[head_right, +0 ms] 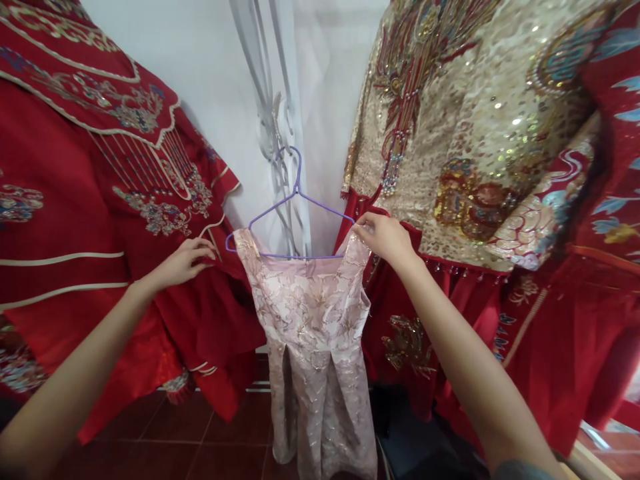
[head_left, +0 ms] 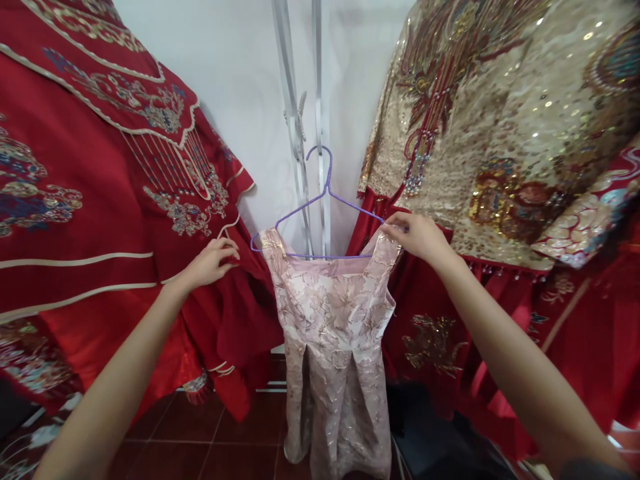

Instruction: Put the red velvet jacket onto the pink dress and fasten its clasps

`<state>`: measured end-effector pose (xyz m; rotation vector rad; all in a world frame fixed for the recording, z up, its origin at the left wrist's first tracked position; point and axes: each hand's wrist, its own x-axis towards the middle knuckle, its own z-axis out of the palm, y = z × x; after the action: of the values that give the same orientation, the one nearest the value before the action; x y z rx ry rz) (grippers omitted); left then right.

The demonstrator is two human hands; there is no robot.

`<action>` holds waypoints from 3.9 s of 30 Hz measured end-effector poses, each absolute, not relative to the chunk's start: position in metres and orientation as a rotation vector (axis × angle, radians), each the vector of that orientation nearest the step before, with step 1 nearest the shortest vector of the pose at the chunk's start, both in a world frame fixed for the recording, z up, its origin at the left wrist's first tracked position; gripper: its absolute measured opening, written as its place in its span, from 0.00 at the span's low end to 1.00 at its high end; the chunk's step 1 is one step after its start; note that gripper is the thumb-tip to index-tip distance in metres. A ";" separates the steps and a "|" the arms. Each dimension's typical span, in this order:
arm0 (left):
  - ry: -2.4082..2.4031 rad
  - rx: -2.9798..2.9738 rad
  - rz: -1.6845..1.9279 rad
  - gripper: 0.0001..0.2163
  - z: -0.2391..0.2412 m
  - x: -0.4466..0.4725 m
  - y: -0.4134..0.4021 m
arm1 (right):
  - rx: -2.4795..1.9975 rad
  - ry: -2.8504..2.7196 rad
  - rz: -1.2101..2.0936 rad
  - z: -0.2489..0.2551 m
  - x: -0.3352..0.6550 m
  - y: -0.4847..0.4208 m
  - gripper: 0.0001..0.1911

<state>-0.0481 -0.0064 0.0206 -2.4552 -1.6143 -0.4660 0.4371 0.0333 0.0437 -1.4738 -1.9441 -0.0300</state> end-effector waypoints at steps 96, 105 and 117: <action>-1.238 -2.642 -1.336 0.05 0.014 0.107 -0.039 | -1.202 -1.868 -0.273 0.043 0.425 0.012 0.17; -1.825 -2.292 -1.392 0.12 0.031 -0.008 -0.063 | -1.161 -1.836 -0.236 0.050 0.431 0.017 0.18; -1.976 -2.303 -1.423 0.18 0.029 -0.015 -0.051 | -1.145 -1.852 -0.201 0.047 0.428 0.015 0.18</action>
<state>-0.0154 -0.0508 0.0288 -2.3034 -1.9765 -1.4229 0.4277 0.0151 0.0473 -1.1447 -1.8521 -0.2009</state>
